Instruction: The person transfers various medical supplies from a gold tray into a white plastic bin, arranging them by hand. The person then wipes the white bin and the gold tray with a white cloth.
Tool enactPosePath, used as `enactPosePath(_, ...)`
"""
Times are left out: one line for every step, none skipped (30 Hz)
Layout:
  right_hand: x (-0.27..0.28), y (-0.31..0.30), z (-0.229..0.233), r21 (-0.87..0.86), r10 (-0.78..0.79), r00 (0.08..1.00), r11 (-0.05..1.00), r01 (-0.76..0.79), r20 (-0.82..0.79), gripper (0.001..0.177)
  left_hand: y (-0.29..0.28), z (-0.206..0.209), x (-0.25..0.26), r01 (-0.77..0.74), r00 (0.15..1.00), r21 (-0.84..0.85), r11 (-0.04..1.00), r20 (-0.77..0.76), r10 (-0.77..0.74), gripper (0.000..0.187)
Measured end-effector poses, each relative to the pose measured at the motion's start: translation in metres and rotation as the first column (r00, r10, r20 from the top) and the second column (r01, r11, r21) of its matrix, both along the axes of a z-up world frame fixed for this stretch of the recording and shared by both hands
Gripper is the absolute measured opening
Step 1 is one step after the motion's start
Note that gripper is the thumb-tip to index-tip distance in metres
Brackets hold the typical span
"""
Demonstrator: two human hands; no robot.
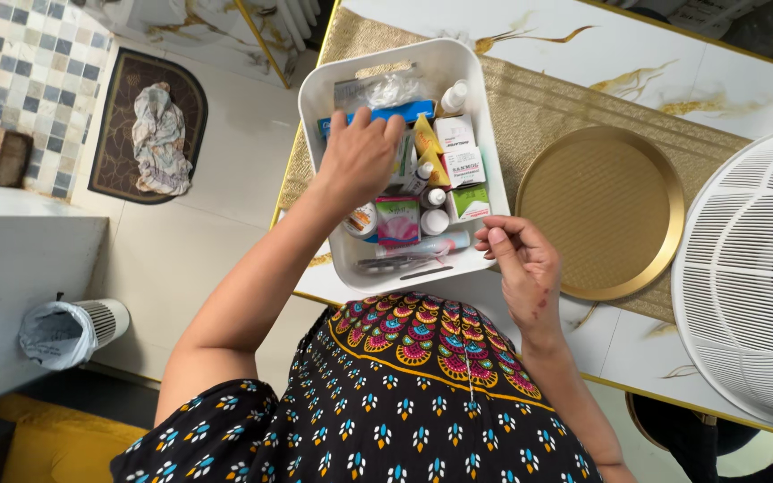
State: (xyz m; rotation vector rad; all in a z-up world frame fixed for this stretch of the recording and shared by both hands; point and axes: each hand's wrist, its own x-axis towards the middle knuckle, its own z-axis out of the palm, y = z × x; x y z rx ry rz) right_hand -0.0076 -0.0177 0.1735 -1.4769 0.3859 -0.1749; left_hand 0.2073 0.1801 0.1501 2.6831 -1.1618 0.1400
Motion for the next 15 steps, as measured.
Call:
enactPosePath(-0.001, 0.000, 0.000, -0.001, -0.005, 1.000, 1.000, 0.005, -0.005, 0.020, -0.001, -0.005, -0.002, 0.003, 1.000, 0.006, 1.000, 0.014, -0.003, 0.012)
enactPosePath(-0.002, 0.000, 0.000, -0.004, -0.006, 1.000, 1.000, 0.006, 0.001, 0.020, -0.002, -0.010, -0.004, 0.011, 1.000, 0.012, 1.000, 0.026, -0.011, 0.015)
enactPosePath(-0.003, 0.000, -0.001, -0.006, -0.008, 1.000, 1.000, 0.008, 0.007, 0.020, -0.001, -0.013, -0.006, 0.005, 0.999, 0.010, 1.000, 0.047, -0.005, 0.016)
enactPosePath(-0.004, -0.001, -0.001, -0.011, -0.017, 1.000, 1.000, 0.017, 0.015, 0.020, -0.001, -0.014, -0.007, 0.007, 0.998, 0.006, 1.000, 0.069, -0.007, 0.017)
enactPosePath(-0.003, -0.002, -0.003, -0.020, -0.020, 1.000, 1.000, 0.021, 0.010, 0.020, -0.001, -0.014, -0.008, 0.009, 0.996, 0.002, 1.000, 0.091, -0.009, 0.017)
enactPosePath(-0.003, -0.003, -0.005, -0.030, -0.028, 1.000, 0.999, 0.028, 0.001, 0.021, -0.001, -0.013, -0.013, 0.010, 0.984, 0.006, 1.000, 0.176, -0.011, 0.025)
enactPosePath(-0.004, -0.004, -0.006, -0.041, -0.035, 0.999, 0.999, 0.035, -0.009, 0.021, 0.000, -0.012, -0.020, 0.011, 0.966, 0.007, 1.000, 0.259, -0.012, 0.033)
enactPosePath(-0.004, -0.004, -0.006, -0.036, -0.040, 0.999, 0.999, 0.039, -0.008, 0.021, 0.000, -0.011, -0.025, 0.012, 0.939, 0.007, 1.000, 0.343, -0.013, 0.041)
enactPosePath(-0.003, -0.003, -0.007, -0.030, -0.044, 0.999, 0.999, 0.044, -0.007, 0.021, -0.001, -0.010, -0.029, 0.005, 0.958, 0.052, 0.999, 0.286, -0.019, 0.035)
enactPosePath(-0.002, -0.002, -0.006, -0.023, -0.049, 0.999, 0.999, 0.049, -0.006, 0.021, -0.001, -0.010, -0.033, 0.001, 0.973, 0.101, 0.995, 0.228, -0.024, 0.029)
enactPosePath(0.000, -0.001, -0.005, -0.096, -0.044, 0.999, 0.994, 0.045, 0.012, 0.019, -0.001, -0.011, -0.035, 0.000, 0.985, 0.151, 0.989, 0.170, -0.026, 0.023)
enactPosePath(0.001, 0.000, -0.005, -0.167, -0.035, 0.999, 0.985, 0.039, 0.024, 0.018, 0.000, -0.012, -0.036, -0.005, 0.993, 0.158, 0.987, 0.115, -0.013, 0.029)
enactPosePath(0.001, 0.001, -0.004, -0.238, -0.026, 0.999, 0.971, 0.033, 0.034, 0.017, 0.001, -0.014, -0.037, -0.010, 0.998, 0.166, 0.986, 0.059, 0.000, 0.036)
enactPosePath(0.002, 0.001, -0.003, -0.272, -0.025, 0.997, 0.961, 0.045, 0.074, 0.015, 0.002, -0.016, -0.035, -0.017, 1.000, 0.174, 0.985, 0.007, 0.016, 0.043)
enactPosePath(0.002, 0.000, -0.003, -0.306, -0.023, 0.993, 0.950, 0.057, 0.113, 0.014, 0.002, -0.016, -0.032, -0.014, 0.999, 0.177, 0.984, -0.028, 0.019, 0.039)
